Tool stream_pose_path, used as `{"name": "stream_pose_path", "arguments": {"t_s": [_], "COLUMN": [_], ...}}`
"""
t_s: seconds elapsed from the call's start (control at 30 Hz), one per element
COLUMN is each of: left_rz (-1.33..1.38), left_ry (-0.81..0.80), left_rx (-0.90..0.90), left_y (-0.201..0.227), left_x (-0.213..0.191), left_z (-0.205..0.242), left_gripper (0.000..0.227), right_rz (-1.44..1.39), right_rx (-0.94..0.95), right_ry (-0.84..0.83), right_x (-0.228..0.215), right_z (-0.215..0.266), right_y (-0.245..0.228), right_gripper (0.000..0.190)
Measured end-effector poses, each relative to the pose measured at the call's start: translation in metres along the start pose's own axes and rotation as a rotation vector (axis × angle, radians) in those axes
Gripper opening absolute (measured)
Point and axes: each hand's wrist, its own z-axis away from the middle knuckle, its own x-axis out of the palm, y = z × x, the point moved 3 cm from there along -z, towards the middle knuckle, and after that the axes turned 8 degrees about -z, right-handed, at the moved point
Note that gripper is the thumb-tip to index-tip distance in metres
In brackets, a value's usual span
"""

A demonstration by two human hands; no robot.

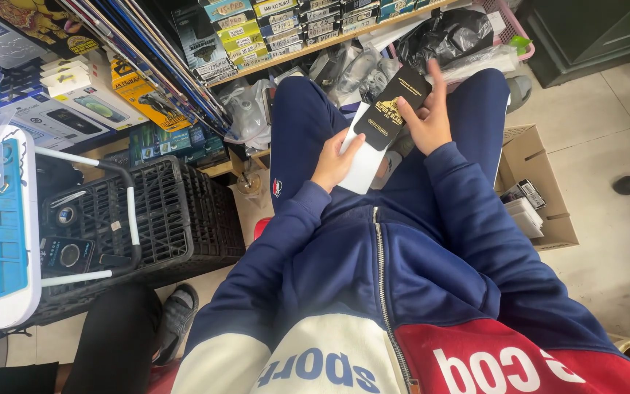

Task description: The person sits cross-legged on a stool and repeatedly wraps small black boxes with white paper. They pick up a box, place it on the paper, fold the paper around it, and then place the wrapped item into a cardboard box to their right. This process is repeated multiple times throughout the video.

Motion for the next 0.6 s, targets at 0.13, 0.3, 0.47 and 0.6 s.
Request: {"name": "stream_pose_path", "arguments": {"t_s": [0.13,0.3,0.47,0.6], "left_rz": [0.014,-0.004,0.0,-0.004], "left_ry": [0.037,0.144,0.104,0.075], "left_rx": [-0.006,0.106,0.048,0.046], "left_y": [-0.005,0.003,-0.006,0.006], "left_x": [0.0,-0.005,-0.004,-0.002], "left_z": [-0.003,0.0,-0.002,0.003], "left_gripper": [0.027,0.019,0.02,0.019], "right_rz": [0.122,0.17,0.017,-0.101], "right_rx": [-0.013,0.353,0.321,0.212], "right_ry": [-0.174,-0.548,-0.299,-0.01], "right_x": [0.014,0.05,0.028,-0.002], "right_z": [0.001,0.03,0.01,-0.001], "right_y": [-0.005,-0.052,-0.003,0.003], "right_gripper": [0.056,0.042,0.037,0.048]}}
